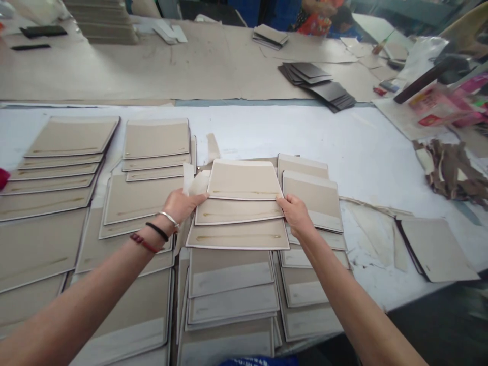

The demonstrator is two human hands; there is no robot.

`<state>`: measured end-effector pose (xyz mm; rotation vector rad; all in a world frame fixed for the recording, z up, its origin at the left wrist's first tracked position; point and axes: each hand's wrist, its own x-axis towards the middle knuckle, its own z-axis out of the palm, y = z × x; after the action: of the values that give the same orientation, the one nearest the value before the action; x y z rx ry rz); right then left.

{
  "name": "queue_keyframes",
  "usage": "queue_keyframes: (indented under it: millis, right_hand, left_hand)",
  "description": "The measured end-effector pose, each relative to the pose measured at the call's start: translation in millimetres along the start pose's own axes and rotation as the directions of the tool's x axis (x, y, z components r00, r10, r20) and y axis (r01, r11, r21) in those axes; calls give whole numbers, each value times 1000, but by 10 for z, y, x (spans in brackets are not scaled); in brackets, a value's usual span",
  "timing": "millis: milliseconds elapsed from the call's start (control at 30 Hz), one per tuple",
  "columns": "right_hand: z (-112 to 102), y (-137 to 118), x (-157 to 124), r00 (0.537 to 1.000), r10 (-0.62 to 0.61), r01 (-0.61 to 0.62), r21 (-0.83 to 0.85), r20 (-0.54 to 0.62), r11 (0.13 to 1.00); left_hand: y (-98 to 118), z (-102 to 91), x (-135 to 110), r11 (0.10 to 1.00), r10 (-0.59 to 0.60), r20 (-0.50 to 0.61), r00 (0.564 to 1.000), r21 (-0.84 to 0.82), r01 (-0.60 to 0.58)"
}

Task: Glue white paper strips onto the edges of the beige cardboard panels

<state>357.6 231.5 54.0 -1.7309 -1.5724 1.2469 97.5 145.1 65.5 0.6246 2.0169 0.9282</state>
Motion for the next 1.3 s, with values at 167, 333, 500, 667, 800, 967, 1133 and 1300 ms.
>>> queue_keyframes:
  millis: [167, 333, 500, 667, 800, 967, 1133, 1300]
  right_hand:
    - [-47, 353, -700, 998, -20, 25, -85, 53, 996]
    - [-55, 656, -1002, 991, -37, 81, -352, 128, 932]
    - [-132, 562, -1149, 991, -4, 95, -701, 130, 707]
    - [-55, 258, -1575, 945, -73, 210, -421, 319, 883]
    - [185, -19, -2005, 798, -210, 238, 24, 564, 971]
    - [408, -170, -2296, 786, -225, 167, 154, 576, 974]
    - [514, -55, -2367, 874, -139, 160, -6, 466, 987]
    - [536, 48, -2425, 913, -205, 283, -185, 353, 941]
  left_hand:
    - [-537, -92, -759, 997, -59, 46, 997, 62, 56]
    - [-906, -83, -1075, 966, -67, 59, 996, 253, 50]
    - [-910, -140, -1299, 967, 26, 30, 999, 251, -33]
    - [-809, -104, -1878, 954, -135, 390, 911, -197, 225]
    - [-704, -15, -2267, 834, -78, 516, 853, -434, 339]
    - [-777, 81, -2393, 860, -31, 443, 896, -445, 250]
    - [-1000, 197, -2380, 938, 54, 325, 944, -342, 64]
    - [-1131, 301, -2469, 978, 127, 86, 988, -178, -110]
